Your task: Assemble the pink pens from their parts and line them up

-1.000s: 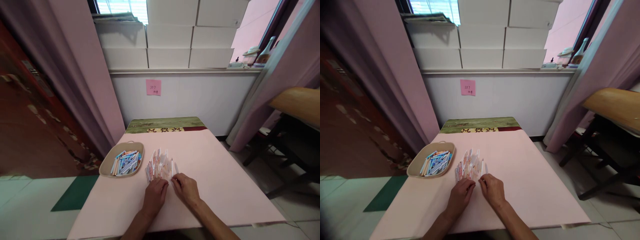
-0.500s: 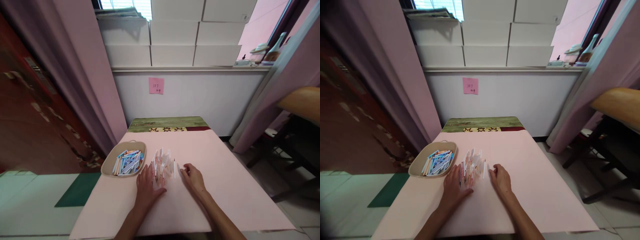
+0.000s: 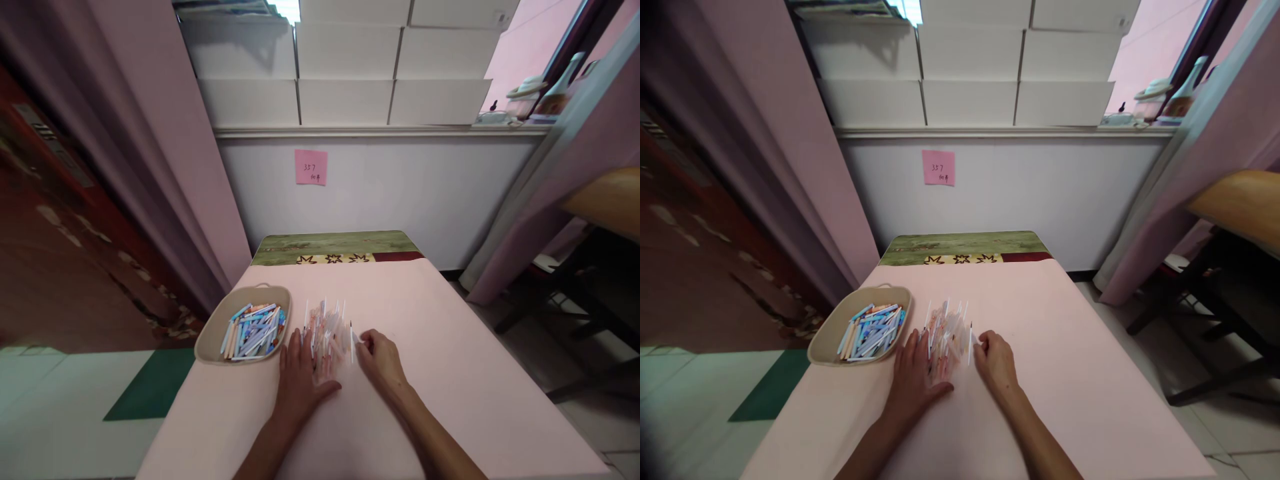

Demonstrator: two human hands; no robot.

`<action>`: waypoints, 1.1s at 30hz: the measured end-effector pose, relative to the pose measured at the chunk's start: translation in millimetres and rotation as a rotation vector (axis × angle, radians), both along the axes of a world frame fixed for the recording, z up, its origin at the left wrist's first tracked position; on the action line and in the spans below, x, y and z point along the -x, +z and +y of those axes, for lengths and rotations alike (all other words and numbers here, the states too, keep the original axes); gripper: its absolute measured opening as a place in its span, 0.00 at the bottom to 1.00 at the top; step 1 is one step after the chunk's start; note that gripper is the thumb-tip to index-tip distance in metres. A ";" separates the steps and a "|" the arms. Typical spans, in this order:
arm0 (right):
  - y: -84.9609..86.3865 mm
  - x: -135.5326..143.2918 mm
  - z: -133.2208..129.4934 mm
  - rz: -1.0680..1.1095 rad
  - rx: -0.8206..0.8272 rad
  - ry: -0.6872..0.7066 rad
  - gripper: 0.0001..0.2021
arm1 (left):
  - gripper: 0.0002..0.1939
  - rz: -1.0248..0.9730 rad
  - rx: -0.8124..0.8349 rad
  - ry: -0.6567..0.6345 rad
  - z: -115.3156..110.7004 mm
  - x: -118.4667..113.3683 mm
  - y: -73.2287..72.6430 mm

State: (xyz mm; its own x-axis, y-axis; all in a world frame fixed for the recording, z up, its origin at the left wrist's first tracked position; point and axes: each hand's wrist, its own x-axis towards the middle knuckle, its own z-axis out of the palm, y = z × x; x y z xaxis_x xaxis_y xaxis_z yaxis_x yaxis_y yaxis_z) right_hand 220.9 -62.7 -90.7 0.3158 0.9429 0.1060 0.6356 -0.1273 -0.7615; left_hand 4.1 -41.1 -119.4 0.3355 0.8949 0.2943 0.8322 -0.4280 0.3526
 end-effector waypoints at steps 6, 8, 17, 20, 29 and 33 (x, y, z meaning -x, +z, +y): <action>2.4 0.4 7.0 0.009 0.048 0.010 0.08 | 0.42 -0.087 0.050 0.092 29.1 -6.0 0.7; 1.0 3.0 11.0 -0.015 0.049 0.005 0.10 | 0.39 -0.102 0.066 0.106 38.4 -9.5 1.3; 0.5 8.9 25.9 -0.181 0.051 0.063 0.17 | 0.34 -0.083 0.015 0.082 25.3 -39.5 -3.3; 2.4 9.3 26.5 -0.133 0.046 0.088 0.17 | 0.33 -0.085 -0.005 0.075 23.5 -44.7 -3.9; -1.9 13.8 24.6 0.062 0.008 0.128 0.16 | 0.34 -0.063 -0.069 0.087 27.8 -28.2 3.3; -2.0 15.8 23.4 0.041 -0.013 0.065 0.18 | 0.32 -0.030 -0.088 -0.059 23.7 -29.5 11.3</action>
